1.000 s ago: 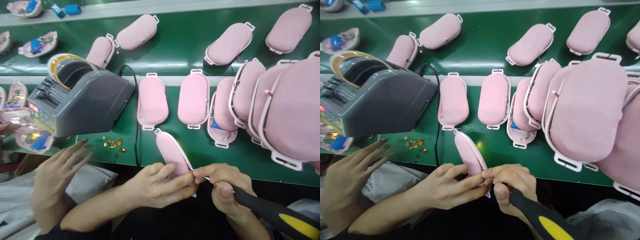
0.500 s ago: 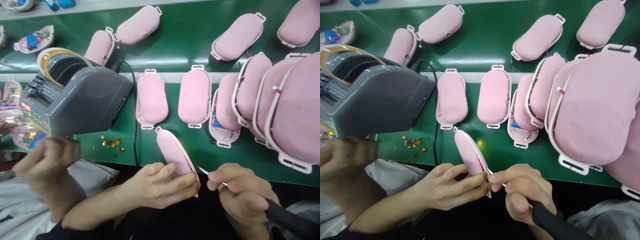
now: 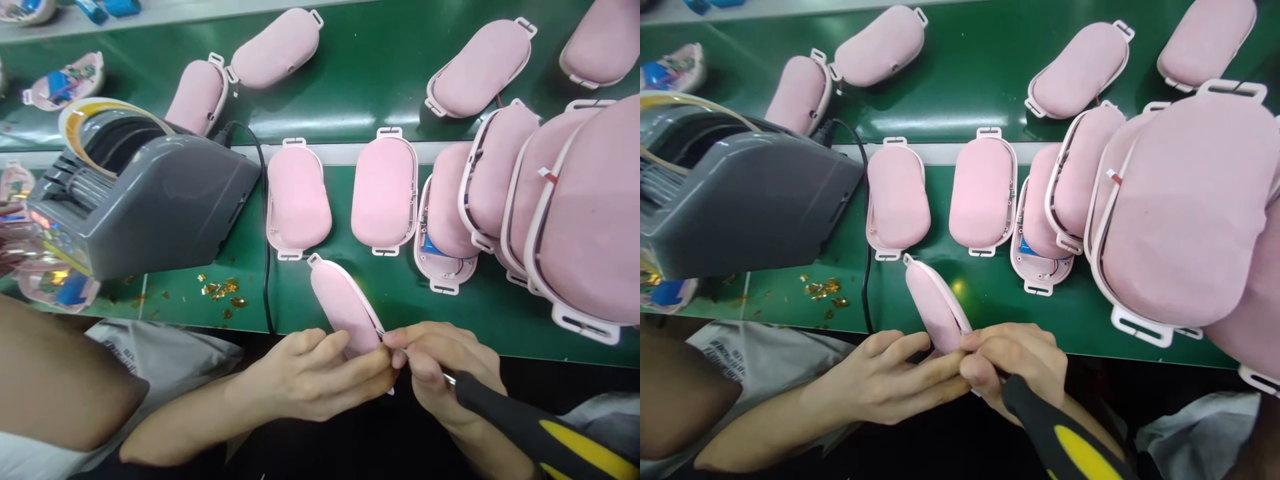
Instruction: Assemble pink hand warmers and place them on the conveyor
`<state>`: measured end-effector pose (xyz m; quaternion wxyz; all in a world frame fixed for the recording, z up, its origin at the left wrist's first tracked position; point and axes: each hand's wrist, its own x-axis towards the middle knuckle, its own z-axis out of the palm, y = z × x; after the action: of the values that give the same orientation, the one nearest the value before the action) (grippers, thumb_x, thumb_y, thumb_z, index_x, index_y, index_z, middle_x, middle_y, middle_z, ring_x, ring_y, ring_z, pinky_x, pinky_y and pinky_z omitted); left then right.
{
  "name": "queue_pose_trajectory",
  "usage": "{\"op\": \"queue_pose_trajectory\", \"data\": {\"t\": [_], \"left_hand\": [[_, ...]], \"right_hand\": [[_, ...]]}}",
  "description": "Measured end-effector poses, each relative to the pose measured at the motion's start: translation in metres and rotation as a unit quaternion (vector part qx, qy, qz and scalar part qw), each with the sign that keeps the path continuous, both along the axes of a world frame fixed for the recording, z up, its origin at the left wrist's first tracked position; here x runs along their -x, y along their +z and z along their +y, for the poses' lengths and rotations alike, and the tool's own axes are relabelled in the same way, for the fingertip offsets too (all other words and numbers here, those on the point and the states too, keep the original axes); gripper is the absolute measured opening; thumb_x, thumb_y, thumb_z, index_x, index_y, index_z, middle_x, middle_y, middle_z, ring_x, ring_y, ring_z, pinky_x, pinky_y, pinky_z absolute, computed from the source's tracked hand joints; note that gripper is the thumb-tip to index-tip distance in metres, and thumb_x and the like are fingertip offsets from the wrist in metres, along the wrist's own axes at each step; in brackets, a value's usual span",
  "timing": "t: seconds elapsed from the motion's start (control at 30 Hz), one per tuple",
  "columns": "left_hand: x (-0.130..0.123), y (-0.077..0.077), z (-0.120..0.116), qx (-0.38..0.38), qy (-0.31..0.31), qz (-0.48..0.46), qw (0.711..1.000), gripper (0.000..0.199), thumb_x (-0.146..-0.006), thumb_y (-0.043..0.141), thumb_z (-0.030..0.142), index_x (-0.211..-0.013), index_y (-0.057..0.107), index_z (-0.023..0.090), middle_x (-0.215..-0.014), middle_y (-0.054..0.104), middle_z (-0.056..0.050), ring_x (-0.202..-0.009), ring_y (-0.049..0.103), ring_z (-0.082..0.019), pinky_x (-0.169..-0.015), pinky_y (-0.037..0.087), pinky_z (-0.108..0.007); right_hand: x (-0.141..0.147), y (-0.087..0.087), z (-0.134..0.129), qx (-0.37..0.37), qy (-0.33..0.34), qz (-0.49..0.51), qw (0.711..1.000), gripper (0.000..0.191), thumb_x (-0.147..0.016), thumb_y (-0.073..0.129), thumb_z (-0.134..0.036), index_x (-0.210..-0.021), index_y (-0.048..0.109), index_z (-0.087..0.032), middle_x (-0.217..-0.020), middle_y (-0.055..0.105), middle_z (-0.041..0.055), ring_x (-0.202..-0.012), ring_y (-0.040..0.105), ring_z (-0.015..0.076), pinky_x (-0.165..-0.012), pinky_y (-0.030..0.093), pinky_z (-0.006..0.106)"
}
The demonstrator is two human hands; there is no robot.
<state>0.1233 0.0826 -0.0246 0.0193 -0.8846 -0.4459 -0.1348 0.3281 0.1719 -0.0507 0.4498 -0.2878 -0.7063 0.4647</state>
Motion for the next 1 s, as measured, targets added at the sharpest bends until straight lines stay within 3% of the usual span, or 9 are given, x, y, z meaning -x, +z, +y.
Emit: {"op": "queue_pose_trajectory", "data": {"t": [0.13,0.27,0.43,0.67,0.83,1.0], "left_hand": [[-0.0001,-0.0002,0.0015,-0.002,0.004,-0.006,1.000,0.031,-0.095,0.077,0.036,-0.125,0.076,0.041,-0.150,0.058,0.007,-0.097,0.049,-0.016,-0.074,0.034,-0.031],[-0.0006,-0.0011,0.0034,0.000,0.005,-0.001,1.000,0.031,-0.100,0.071,0.036,-0.130,0.075,0.040,-0.155,0.056,0.007,-0.098,0.049,-0.016,-0.075,0.034,-0.031],[-0.0014,-0.0019,0.0023,-0.011,0.000,-0.002,1.000,0.032,-0.099,0.072,0.036,-0.130,0.075,0.039,-0.154,0.057,0.007,-0.099,0.050,-0.017,-0.075,0.034,-0.031],[-0.0038,0.0008,0.0024,-0.001,0.009,-0.011,1.000,0.024,-0.100,0.070,0.031,-0.123,0.077,0.037,-0.143,0.062,0.005,-0.099,0.051,-0.018,-0.074,0.033,-0.033],[-0.0027,0.0041,0.0068,0.013,-0.011,0.028,0.999,0.033,-0.100,0.072,0.028,-0.131,0.074,0.040,-0.151,0.059,0.007,-0.098,0.050,-0.016,-0.075,0.036,-0.032],[-0.0059,0.0046,0.0099,0.005,-0.004,-0.023,1.000,0.026,-0.105,0.064,0.022,-0.123,0.076,0.035,-0.126,0.074,0.014,-0.098,0.053,-0.014,-0.080,0.041,-0.031]], "right_hand": [[0.0040,0.0072,0.0062,0.001,0.024,0.006,1.000,0.037,-0.108,0.062,-0.036,-0.076,0.066,-0.017,-0.076,0.079,0.0029,-0.065,0.078,0.0133,-0.063,0.064,0.019],[-0.0022,0.0029,0.0057,-0.049,-0.007,0.055,0.997,0.030,-0.108,0.062,-0.035,-0.085,0.068,-0.017,-0.081,0.080,0.0055,-0.063,0.077,0.0143,-0.058,0.065,0.023],[-0.0030,-0.0008,0.0053,-0.035,0.025,0.066,0.997,0.028,-0.109,0.060,-0.032,-0.086,0.067,-0.017,-0.078,0.079,0.0050,-0.065,0.077,0.0147,-0.059,0.065,0.022],[0.0053,0.0057,0.0071,-0.089,0.034,-0.018,0.995,0.029,-0.107,0.062,-0.027,-0.081,0.067,-0.016,-0.078,0.077,0.0081,-0.063,0.070,0.0151,-0.056,0.059,0.026],[0.0027,0.0031,0.0117,-0.022,0.024,0.012,0.999,0.026,-0.108,0.061,-0.027,-0.086,0.070,-0.019,-0.080,0.077,0.0030,-0.067,0.073,0.0134,-0.061,0.061,0.024],[0.0014,-0.0022,0.0083,-0.098,-0.002,0.001,0.995,0.019,-0.104,0.064,-0.021,-0.087,0.072,-0.017,-0.079,0.077,0.0055,-0.069,0.075,0.0165,-0.063,0.063,0.027]]}}
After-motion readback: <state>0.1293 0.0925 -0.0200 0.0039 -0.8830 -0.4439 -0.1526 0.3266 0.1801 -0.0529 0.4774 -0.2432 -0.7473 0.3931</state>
